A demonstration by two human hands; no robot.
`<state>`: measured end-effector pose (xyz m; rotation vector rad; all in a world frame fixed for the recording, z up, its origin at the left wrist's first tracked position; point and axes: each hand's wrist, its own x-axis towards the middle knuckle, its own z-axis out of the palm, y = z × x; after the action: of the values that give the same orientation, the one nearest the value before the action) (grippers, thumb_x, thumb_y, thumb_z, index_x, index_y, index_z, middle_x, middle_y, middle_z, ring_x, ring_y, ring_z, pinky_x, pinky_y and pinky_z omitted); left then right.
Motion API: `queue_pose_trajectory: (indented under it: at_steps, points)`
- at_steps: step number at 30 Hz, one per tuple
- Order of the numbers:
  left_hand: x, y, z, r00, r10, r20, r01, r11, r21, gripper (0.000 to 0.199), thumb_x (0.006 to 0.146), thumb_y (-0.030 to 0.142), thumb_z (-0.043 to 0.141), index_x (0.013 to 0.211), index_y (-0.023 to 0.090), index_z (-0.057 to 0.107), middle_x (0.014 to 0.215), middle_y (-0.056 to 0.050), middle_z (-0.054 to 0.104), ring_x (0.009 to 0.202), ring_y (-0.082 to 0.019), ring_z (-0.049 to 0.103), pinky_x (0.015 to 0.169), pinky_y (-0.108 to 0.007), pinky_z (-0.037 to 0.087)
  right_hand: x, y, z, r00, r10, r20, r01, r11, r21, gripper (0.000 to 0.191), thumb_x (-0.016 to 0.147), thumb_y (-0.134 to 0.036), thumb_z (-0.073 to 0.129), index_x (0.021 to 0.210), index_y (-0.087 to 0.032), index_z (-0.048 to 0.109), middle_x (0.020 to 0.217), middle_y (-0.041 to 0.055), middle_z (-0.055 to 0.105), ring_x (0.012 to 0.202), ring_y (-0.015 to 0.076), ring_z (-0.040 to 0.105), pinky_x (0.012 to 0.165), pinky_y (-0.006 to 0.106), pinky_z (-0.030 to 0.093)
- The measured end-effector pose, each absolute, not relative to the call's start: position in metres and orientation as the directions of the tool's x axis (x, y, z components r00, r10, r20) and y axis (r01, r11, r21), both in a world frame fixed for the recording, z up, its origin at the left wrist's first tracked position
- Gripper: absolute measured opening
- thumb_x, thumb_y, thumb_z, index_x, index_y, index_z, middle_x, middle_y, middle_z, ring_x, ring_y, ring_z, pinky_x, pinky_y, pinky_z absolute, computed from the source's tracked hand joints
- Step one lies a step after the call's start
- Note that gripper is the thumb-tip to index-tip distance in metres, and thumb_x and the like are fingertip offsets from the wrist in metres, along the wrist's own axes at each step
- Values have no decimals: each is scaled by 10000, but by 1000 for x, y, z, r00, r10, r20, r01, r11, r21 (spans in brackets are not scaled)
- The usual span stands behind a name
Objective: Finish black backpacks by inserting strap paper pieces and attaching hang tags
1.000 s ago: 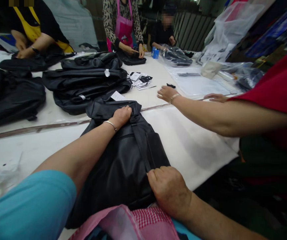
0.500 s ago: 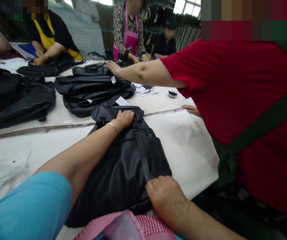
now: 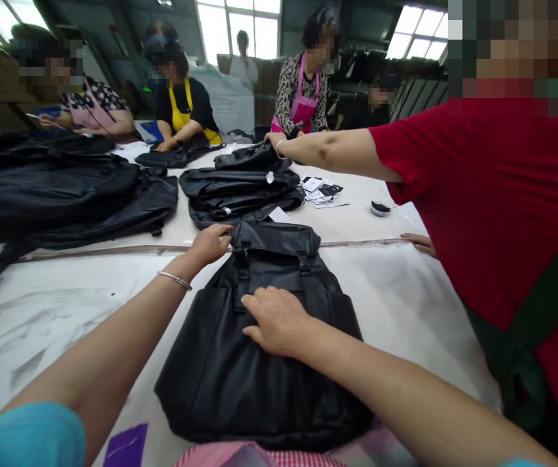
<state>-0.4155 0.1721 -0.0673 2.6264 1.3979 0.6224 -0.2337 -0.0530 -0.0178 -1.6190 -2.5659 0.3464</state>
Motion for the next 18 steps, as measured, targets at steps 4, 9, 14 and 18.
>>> queue_pose_trajectory:
  at_steps: [4,9,14,18]
  points:
    - [-408,183,-80,743,645,181,632,-764,131,691,712,76,541,1386,217,483,1479,-91,438,1352,-213,410,1112,-338,355,-258,-12,-45,-428,892,-146,893,393,-218,628,775,-616,643,1240,-202,557,1133,121,599,1043,278,561,862,388,459]
    - [-404,197,-80,828,557,66,558,-830,-11,783,705,73,563,1446,264,396,1561,-114,289,1421,-265,298,1116,-408,321,-255,6,-58,-467,869,-165,882,444,-159,271,892,-320,558,1102,-161,618,1043,114,628,942,233,623,795,332,482]
    - [-402,199,-72,910,404,96,412,-908,-80,716,808,70,462,1465,331,344,1590,-59,239,1451,-241,232,1098,-420,327,-262,7,-54,-347,934,-78,938,345,-41,223,874,-245,505,1014,-135,639,956,130,677,839,260,659,713,358,508]
    - [-393,201,-70,934,348,82,354,-931,-83,714,838,35,420,1469,357,329,1571,-34,296,1433,-208,282,1061,-351,386,-271,12,-48,-357,924,-139,934,358,-18,315,947,-300,436,945,-120,695,910,144,718,819,267,682,686,359,516]
